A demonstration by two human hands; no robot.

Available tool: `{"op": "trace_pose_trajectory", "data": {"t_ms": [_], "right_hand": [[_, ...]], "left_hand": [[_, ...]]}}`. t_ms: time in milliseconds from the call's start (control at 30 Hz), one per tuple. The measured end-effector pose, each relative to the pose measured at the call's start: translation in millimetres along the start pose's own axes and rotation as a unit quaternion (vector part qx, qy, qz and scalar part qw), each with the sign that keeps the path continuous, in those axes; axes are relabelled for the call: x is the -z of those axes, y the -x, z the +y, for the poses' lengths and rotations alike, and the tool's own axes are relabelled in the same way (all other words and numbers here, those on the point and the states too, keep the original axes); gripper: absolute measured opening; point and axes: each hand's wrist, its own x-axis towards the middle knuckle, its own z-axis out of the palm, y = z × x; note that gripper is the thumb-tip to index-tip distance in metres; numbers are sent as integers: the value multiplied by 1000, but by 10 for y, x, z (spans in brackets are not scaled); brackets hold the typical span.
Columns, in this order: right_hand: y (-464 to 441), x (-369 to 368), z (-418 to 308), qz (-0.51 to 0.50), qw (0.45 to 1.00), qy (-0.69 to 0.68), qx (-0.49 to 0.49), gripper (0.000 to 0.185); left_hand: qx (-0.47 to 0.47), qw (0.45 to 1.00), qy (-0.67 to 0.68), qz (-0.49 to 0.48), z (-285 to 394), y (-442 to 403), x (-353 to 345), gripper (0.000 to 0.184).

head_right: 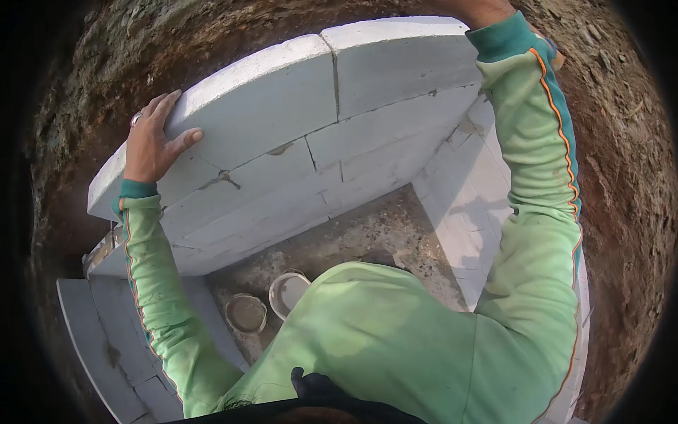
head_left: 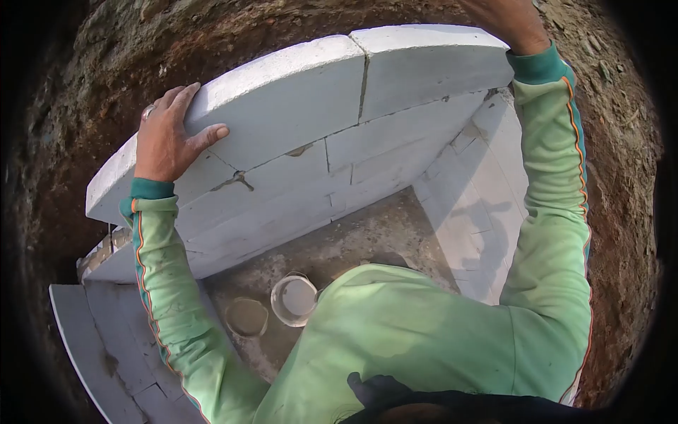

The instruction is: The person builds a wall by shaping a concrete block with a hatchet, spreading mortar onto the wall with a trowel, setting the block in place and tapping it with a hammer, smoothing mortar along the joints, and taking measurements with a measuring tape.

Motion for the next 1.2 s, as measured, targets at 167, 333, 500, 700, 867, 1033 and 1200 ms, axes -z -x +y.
{"op": "trace_pose_trajectory", "data": {"t_ms": [167,333,500,700,867,1033,1200], "right_hand": [[53,-444,471,-94,989,80,85,33],[35,-344,587,-125,989,57,50,36],[167,-424,671,-89,986,98,98,33],[162,-465,667,-53,985,104,129,30],[237,-518,598,-73,984,113,115,27],[390,-464,461,32,989,-36,140,29],[797,-430,1059,31,996,-39,77,39]], "left_hand": [[11,996,-39,-79,140,-295,-147,106],[6,992,-94,-88,114,-316,-212,113],[12,992,-77,-97,155,-326,-161,109],[-1,991,-102,-85,40,-313,-258,114],[-12,992,-118,-54,-2,-274,-339,114],[-29,990,-111,-77,103,-314,-188,101],[-44,994,-88,-53,28,-294,-224,106]]}}
